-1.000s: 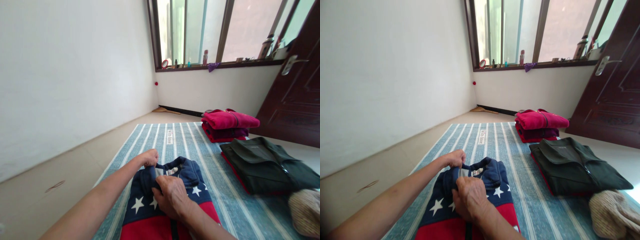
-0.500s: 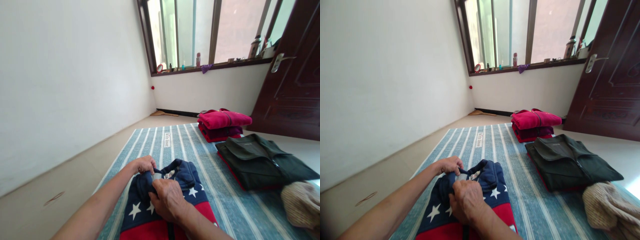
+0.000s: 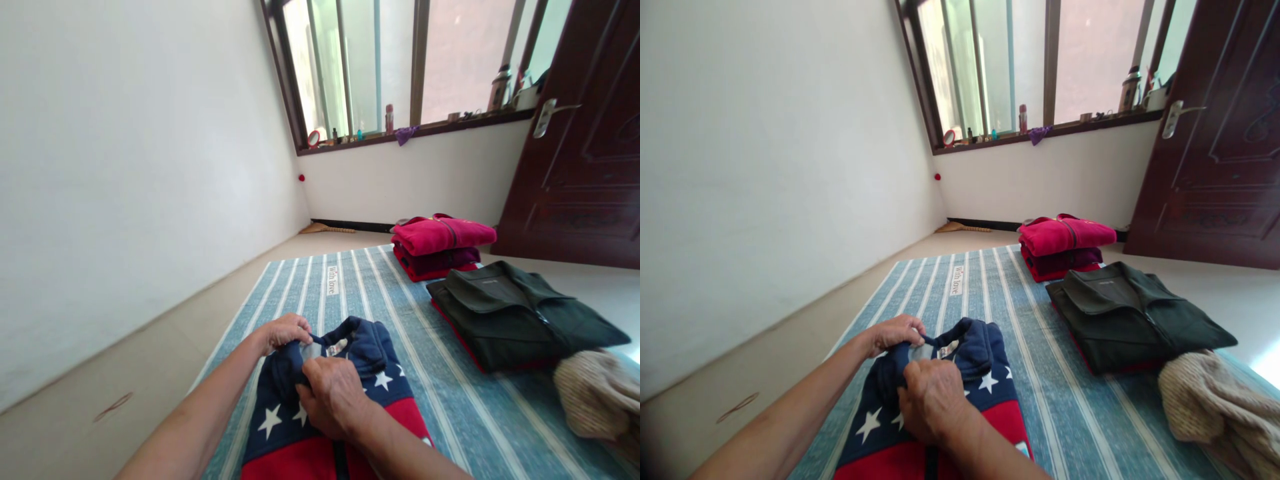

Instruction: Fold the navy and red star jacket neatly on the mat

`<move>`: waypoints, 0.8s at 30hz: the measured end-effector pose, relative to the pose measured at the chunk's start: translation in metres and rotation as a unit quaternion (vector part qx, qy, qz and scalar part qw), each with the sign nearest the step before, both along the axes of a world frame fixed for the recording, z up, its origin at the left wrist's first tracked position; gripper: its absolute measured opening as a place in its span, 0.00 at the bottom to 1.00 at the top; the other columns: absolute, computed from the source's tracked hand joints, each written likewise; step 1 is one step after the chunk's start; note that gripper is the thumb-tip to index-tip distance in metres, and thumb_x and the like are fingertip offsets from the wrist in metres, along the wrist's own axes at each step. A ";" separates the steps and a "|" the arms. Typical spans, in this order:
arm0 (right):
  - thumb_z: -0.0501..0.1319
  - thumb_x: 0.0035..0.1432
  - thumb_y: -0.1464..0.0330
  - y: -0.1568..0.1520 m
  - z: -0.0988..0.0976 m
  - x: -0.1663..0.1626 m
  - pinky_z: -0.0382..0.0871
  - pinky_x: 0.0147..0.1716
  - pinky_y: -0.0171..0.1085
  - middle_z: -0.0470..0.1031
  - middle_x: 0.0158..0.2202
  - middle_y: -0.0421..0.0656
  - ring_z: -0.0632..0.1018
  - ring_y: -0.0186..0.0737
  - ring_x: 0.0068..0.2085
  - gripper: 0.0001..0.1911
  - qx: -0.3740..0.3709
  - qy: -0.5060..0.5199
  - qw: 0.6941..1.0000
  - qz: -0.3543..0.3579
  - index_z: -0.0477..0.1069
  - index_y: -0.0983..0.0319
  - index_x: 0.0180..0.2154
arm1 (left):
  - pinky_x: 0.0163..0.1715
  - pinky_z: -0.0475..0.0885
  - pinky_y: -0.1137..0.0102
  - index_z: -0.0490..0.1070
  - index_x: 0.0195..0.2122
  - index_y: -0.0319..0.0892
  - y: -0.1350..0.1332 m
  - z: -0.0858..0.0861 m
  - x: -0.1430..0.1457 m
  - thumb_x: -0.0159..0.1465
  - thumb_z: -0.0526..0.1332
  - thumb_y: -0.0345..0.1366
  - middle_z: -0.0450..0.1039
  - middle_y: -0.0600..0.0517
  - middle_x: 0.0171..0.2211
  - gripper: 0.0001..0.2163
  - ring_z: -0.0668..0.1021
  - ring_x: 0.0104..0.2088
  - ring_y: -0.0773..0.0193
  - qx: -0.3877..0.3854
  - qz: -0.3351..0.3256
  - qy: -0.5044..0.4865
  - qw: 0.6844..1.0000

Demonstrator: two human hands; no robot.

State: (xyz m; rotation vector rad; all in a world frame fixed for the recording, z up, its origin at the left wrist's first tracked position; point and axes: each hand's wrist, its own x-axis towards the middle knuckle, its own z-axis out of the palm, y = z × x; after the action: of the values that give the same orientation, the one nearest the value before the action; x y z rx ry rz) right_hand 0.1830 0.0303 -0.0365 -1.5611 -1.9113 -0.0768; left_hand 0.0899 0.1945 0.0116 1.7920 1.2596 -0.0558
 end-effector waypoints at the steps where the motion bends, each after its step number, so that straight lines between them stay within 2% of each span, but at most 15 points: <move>1: 0.58 0.56 0.65 0.000 0.000 0.000 0.68 0.26 0.36 0.76 0.29 0.44 0.77 0.42 0.29 0.05 0.000 0.000 1.000 0.001 0.66 0.61 0.31 | 0.19 0.63 0.74 0.73 0.26 0.41 -0.001 0.000 0.002 0.37 0.63 0.31 0.68 0.56 0.18 0.11 0.70 0.20 0.66 -0.003 -0.002 -0.004 1.000; 6: 0.58 0.56 0.65 -0.001 0.004 0.001 0.69 0.28 0.37 0.76 0.30 0.44 0.77 0.44 0.30 0.05 -0.027 0.001 1.000 0.005 0.67 0.61 0.32 | 0.24 0.69 0.73 0.73 0.26 0.41 -0.003 0.003 0.002 0.36 0.62 0.29 0.72 0.55 0.21 0.12 0.73 0.24 0.65 -0.025 0.002 -0.047 0.999; 14: 0.60 0.56 0.65 -0.003 0.008 0.000 0.68 0.29 0.38 0.77 0.31 0.45 0.77 0.43 0.31 0.06 -0.045 0.005 0.999 0.004 0.68 0.62 0.33 | 0.25 0.69 0.73 0.70 0.28 0.41 -0.007 0.005 -0.005 0.37 0.62 0.30 0.73 0.56 0.24 0.14 0.72 0.24 0.67 -0.045 0.025 -0.110 0.993; 17: 0.61 0.56 0.63 -0.005 0.019 0.002 0.67 0.30 0.38 0.77 0.32 0.45 0.77 0.43 0.32 0.08 -0.039 0.010 0.999 -0.005 0.70 0.62 0.33 | 0.27 0.69 0.72 0.71 0.29 0.40 -0.007 0.003 -0.004 0.36 0.62 0.29 0.74 0.56 0.24 0.15 0.73 0.25 0.66 -0.051 0.025 -0.121 0.991; 21: 0.59 0.60 0.60 0.002 0.044 0.020 0.67 0.36 0.39 0.76 0.34 0.46 0.76 0.43 0.36 0.11 -0.024 0.001 0.999 -0.031 0.71 0.62 0.36 | 0.28 0.69 0.73 0.72 0.28 0.40 -0.006 0.001 -0.004 0.35 0.63 0.28 0.73 0.56 0.23 0.15 0.73 0.27 0.65 -0.052 0.025 -0.133 0.989; 24: 0.56 0.62 0.64 0.022 0.061 0.046 0.66 0.42 0.42 0.75 0.41 0.50 0.75 0.46 0.43 0.11 -0.119 -0.057 0.987 -0.087 0.72 0.63 0.41 | 0.27 0.70 0.72 0.72 0.28 0.40 -0.007 0.001 -0.005 0.35 0.63 0.27 0.73 0.56 0.22 0.15 0.73 0.25 0.64 -0.058 0.031 -0.137 0.988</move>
State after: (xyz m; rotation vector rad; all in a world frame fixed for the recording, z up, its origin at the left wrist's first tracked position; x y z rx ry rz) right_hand 0.2293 0.0518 0.0240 -1.9196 -1.9230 -0.0150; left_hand 0.0849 0.1875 0.0122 1.5987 1.0908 0.1447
